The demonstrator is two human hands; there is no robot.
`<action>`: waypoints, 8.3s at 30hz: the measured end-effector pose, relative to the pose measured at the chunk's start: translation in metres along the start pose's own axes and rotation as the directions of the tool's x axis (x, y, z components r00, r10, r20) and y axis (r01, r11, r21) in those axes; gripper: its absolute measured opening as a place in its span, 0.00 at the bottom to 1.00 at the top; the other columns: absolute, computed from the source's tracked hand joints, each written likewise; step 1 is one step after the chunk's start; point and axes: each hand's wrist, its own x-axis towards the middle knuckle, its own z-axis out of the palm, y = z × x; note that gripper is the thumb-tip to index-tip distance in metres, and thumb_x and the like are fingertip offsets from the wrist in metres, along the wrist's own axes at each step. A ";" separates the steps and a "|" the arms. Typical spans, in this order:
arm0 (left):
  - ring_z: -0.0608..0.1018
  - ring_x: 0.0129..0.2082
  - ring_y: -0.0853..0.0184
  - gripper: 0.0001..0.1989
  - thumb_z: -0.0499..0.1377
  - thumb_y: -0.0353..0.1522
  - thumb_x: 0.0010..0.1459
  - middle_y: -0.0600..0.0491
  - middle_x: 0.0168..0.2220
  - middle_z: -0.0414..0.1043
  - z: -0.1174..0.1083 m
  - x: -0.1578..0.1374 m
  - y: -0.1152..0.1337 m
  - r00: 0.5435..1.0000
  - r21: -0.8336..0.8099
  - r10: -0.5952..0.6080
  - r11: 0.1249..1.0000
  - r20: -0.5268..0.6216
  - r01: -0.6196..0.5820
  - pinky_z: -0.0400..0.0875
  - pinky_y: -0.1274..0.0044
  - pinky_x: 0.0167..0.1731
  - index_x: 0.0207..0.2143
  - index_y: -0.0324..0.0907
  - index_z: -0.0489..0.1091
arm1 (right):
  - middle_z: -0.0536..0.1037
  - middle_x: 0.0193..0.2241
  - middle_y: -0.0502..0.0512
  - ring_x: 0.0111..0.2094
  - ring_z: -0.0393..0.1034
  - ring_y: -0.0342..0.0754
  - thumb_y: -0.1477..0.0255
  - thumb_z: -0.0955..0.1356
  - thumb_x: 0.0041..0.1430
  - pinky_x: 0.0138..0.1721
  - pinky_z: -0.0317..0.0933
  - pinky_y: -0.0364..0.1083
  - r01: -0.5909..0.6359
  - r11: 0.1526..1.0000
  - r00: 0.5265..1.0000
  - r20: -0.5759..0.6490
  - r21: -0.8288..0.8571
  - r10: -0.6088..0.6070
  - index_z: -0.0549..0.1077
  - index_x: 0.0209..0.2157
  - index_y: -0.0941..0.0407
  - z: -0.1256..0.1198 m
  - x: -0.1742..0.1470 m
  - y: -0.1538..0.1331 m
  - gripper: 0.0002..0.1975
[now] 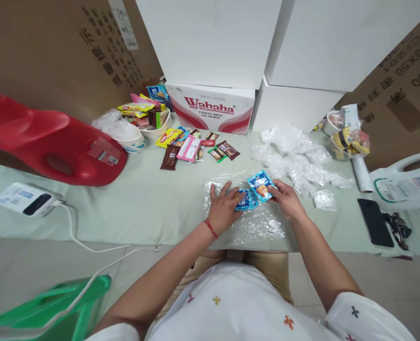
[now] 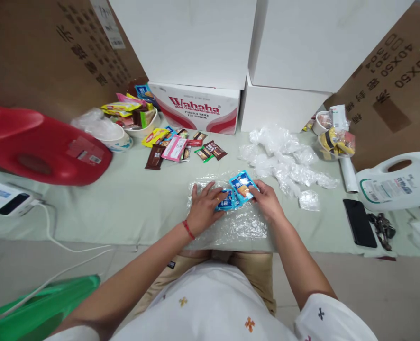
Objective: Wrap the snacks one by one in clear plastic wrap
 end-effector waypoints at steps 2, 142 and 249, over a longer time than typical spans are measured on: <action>0.59 0.71 0.43 0.24 0.67 0.33 0.57 0.47 0.66 0.68 -0.001 -0.006 -0.003 0.998 -0.019 0.023 1.000 -0.055 -0.024 0.37 0.37 0.66 0.56 0.51 0.72 | 0.81 0.32 0.50 0.30 0.71 0.45 0.53 0.73 0.57 0.33 0.64 0.43 0.051 0.996 0.988 0.148 -0.075 -0.039 0.79 0.41 0.55 0.006 0.003 -0.005 0.21; 0.63 0.60 0.43 0.27 0.69 0.53 0.50 0.41 0.54 0.71 0.017 0.047 -0.001 0.922 -0.108 -0.385 0.919 -0.041 0.379 0.54 0.52 0.58 0.44 0.44 0.77 | 0.81 0.38 0.60 0.40 0.69 0.50 0.76 0.66 0.64 0.50 0.56 0.46 0.591 0.174 0.802 0.597 -0.788 -0.023 0.81 0.42 0.59 0.066 0.148 -0.015 0.11; 0.79 0.46 0.60 0.13 0.55 0.37 0.61 0.46 0.44 0.78 0.009 -0.033 -0.028 0.843 -0.607 -0.527 0.706 -0.105 0.366 0.74 0.67 0.51 0.40 0.42 0.77 | 0.71 0.52 0.70 0.53 0.64 0.62 0.65 0.69 0.68 0.52 0.62 0.59 0.270 0.209 0.943 0.215 -0.940 -0.252 0.63 0.65 0.62 0.132 -0.040 0.040 0.29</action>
